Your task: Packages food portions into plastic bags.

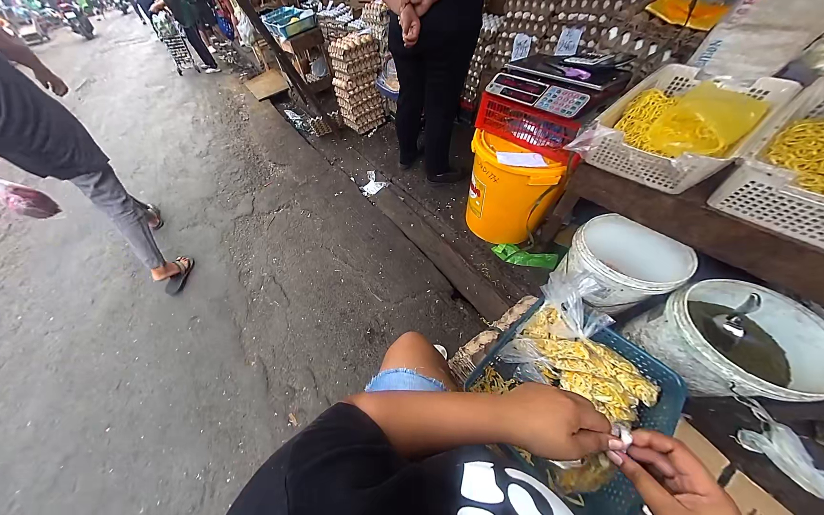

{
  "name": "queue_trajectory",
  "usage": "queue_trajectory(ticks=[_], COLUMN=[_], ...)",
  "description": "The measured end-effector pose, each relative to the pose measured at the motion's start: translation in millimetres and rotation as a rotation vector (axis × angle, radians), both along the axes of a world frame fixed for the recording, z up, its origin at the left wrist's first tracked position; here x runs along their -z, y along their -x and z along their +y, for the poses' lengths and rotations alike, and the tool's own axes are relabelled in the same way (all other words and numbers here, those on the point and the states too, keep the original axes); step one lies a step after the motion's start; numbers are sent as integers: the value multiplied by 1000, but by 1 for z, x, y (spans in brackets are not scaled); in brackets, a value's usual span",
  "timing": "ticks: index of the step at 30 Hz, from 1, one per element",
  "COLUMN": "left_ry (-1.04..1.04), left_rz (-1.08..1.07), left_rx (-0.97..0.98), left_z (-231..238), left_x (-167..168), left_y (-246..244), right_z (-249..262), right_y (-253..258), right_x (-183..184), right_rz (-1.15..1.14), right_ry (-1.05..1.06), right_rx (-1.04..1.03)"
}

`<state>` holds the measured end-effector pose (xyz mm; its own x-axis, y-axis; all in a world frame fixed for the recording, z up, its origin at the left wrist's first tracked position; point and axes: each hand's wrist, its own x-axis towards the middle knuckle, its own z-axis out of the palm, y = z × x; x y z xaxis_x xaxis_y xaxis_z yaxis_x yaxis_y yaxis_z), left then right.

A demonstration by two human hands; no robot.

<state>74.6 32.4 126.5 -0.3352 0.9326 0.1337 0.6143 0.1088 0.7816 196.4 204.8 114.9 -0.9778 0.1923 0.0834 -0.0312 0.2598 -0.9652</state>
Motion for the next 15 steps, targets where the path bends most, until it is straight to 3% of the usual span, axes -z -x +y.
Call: queue_trajectory(ticks=[2, 6, 10, 15], left_ry=[-30, -36, 15, 70], left_rz=[23, 15, 4, -177], left_rx=[18, 0, -66, -87], left_z=[-1, -6, -11, -17], left_x=[-3, -10, -14, -17], left_y=[1, 4, 5, 6], right_z=[-1, -7, -15, -22], right_y=[1, 4, 8, 9], right_x=[-3, 2, -5, -6], right_rz=[15, 179, 139, 74], right_ry=[45, -210, -469, -558], right_rx=[-35, -169, -80, -156])
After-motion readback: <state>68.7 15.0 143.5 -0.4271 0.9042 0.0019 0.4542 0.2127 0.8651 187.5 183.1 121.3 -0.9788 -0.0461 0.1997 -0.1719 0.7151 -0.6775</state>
